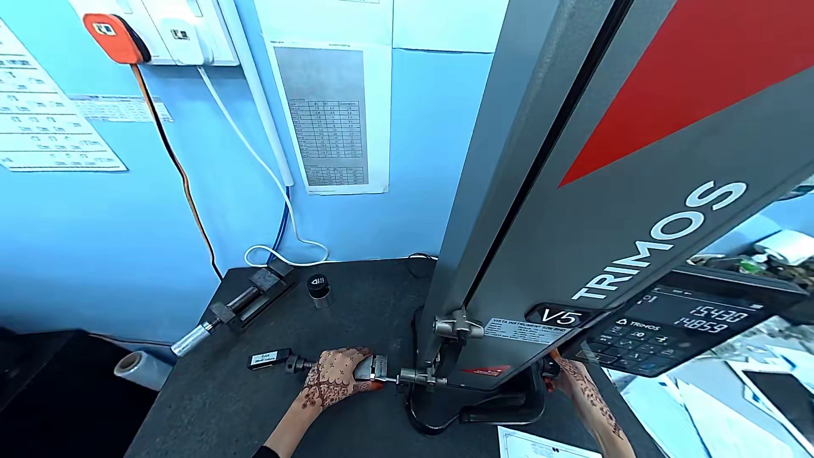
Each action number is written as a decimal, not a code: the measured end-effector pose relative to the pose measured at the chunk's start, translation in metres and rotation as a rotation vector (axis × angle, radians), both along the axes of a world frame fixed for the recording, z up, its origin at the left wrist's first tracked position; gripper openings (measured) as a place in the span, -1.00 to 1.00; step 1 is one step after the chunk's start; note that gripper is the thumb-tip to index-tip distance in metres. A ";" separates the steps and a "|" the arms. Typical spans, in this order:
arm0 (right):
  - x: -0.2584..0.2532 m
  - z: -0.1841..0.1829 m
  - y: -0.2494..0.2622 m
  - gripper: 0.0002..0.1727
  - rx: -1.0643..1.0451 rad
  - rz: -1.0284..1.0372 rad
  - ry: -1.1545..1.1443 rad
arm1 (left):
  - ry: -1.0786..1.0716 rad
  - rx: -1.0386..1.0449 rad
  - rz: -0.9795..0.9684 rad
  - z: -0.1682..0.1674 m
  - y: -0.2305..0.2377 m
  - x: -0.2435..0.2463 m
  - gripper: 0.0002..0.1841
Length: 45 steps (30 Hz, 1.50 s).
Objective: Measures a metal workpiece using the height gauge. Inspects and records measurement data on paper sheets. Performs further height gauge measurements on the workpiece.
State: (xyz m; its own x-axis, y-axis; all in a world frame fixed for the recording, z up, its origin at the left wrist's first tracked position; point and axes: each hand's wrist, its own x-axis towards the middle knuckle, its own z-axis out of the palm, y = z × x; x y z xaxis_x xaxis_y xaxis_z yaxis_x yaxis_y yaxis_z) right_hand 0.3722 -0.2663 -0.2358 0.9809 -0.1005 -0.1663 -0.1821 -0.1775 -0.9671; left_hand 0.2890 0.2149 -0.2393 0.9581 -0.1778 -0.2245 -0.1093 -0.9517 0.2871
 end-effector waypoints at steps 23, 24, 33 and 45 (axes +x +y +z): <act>-0.003 0.001 -0.008 -0.60 0.047 0.055 -0.038 | -0.017 -0.026 -0.002 -0.005 0.002 0.000 -0.08; -0.005 0.002 -0.008 -0.57 0.061 0.058 -0.038 | -0.007 -0.021 -0.001 -0.005 0.002 0.001 -0.08; -0.016 0.010 -0.011 -0.30 0.179 0.092 -0.039 | -0.021 -0.013 0.010 -0.008 0.002 0.001 -0.09; -0.023 0.014 -0.015 -0.37 0.252 0.121 -0.076 | -0.020 -0.010 0.013 -0.004 -0.002 -0.001 -0.09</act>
State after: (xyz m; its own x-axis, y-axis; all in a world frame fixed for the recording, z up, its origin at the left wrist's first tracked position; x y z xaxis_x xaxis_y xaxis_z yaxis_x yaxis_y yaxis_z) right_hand 0.3494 -0.2810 -0.2217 0.9939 0.0531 -0.0968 -0.0997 0.0542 -0.9935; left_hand 0.2882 0.2130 -0.2438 0.9646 -0.1675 -0.2037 -0.1027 -0.9501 0.2947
